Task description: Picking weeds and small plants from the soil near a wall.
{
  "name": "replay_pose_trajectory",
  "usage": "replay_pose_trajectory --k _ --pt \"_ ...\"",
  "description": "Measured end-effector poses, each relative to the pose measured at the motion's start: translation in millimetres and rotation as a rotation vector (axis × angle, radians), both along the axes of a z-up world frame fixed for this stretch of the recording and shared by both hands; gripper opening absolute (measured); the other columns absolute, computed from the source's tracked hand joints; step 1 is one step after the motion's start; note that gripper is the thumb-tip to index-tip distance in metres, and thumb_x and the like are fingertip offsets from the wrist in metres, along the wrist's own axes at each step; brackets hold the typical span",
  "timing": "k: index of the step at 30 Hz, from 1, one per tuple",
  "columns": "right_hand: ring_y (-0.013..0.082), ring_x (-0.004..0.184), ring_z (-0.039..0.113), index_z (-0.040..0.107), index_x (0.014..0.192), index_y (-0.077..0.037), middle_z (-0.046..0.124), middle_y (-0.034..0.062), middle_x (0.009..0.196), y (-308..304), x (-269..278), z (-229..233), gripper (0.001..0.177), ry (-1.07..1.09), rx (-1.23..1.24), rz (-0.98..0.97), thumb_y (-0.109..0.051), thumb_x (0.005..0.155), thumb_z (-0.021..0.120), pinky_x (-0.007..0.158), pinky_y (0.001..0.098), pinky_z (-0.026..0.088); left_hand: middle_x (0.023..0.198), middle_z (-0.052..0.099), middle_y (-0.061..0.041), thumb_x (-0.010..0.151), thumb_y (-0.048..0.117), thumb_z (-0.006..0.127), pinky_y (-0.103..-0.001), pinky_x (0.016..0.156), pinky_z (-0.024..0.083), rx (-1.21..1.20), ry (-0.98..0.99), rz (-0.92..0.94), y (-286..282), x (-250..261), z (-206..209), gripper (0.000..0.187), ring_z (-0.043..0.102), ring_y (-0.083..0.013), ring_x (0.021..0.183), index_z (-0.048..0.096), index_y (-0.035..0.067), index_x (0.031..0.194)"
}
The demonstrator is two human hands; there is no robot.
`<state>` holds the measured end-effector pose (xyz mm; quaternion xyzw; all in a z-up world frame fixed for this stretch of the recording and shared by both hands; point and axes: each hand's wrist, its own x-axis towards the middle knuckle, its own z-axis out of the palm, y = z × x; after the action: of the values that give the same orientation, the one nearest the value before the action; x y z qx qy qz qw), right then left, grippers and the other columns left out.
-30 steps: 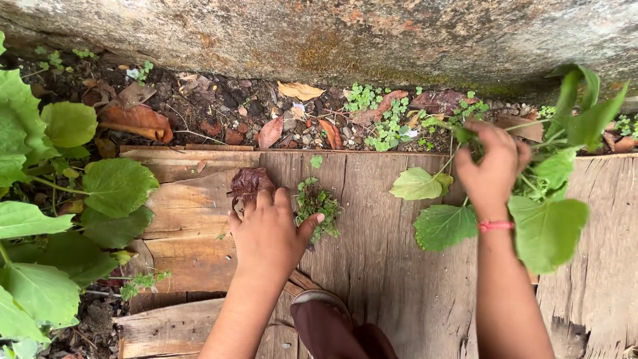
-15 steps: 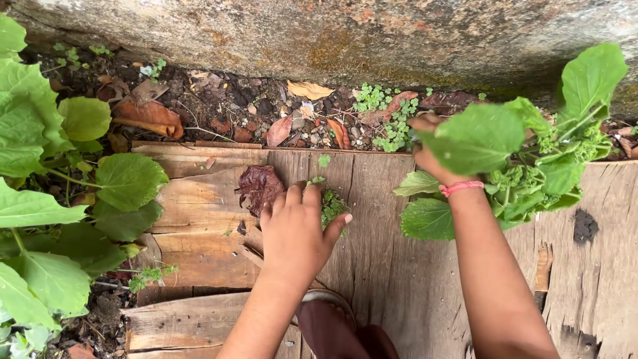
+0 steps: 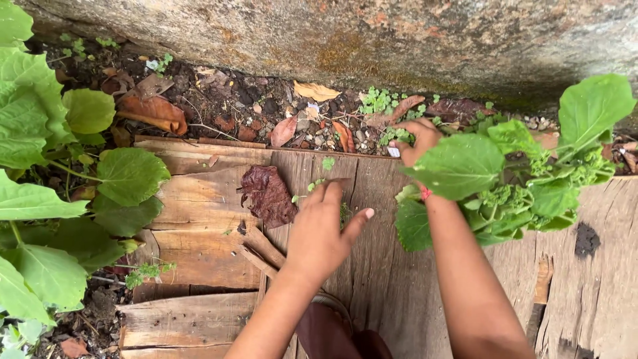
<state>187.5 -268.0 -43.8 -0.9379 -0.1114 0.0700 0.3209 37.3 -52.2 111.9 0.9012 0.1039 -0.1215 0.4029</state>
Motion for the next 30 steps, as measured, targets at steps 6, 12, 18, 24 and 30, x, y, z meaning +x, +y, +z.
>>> replay_pose_trajectory --k 6,12,18,24,30 --pt "0.0249 0.105 0.070 0.072 0.113 -0.004 0.073 0.0139 0.112 -16 -6 -40 0.031 -0.027 0.228 -0.158 -0.008 0.086 0.087 0.096 0.0373 0.053 0.129 0.062 -0.024 0.089 0.035 0.074 -0.049 0.104 0.044 -0.166 0.014 -0.001 -10 16 -7 0.061 0.058 -0.0429 0.120 0.054 -0.001 0.135" --pt "0.0230 0.094 0.070 0.072 0.115 -0.004 0.069 0.0142 0.111 9 -2 19 0.046 0.035 0.214 -0.114 -0.004 0.072 0.087 0.074 0.0331 0.057 0.133 0.061 -0.025 0.089 0.034 0.074 -0.048 0.107 0.043 -0.153 0.007 -0.093 -12 43 -15 0.064 0.056 -0.0430 0.125 0.052 -0.001 0.138" --pt "0.0240 0.103 0.073 0.077 0.112 -0.006 0.073 0.0112 0.113 -6 -5 -18 0.030 -0.058 0.212 -0.103 -0.008 0.083 0.086 0.087 0.0343 0.058 0.143 0.053 -0.022 0.088 0.038 0.074 -0.049 0.106 0.042 -0.066 0.063 -0.218 -15 73 -14 0.071 0.052 -0.0409 0.128 0.047 0.003 0.144" --pt "0.0282 0.103 0.069 0.076 0.111 -0.006 0.071 0.0124 0.110 9 -1 19 0.042 -0.010 0.266 -0.086 -0.019 0.074 0.091 0.090 0.0398 0.055 0.144 0.051 -0.019 0.087 0.040 0.074 -0.048 0.108 0.041 0.033 0.184 -0.347 -15 91 -20 0.074 0.051 -0.0372 0.132 0.044 0.005 0.144" --pt "0.0279 0.117 0.062 0.074 0.120 -0.012 0.071 0.0065 0.120 20 -2 15 0.026 -0.279 0.110 0.055 -0.022 0.096 0.076 0.103 0.0433 0.045 0.147 0.047 -0.019 0.087 0.041 0.073 -0.049 0.110 0.039 0.149 0.224 -0.474 -1 99 -23 0.075 0.049 -0.0353 0.134 0.043 0.004 0.145"
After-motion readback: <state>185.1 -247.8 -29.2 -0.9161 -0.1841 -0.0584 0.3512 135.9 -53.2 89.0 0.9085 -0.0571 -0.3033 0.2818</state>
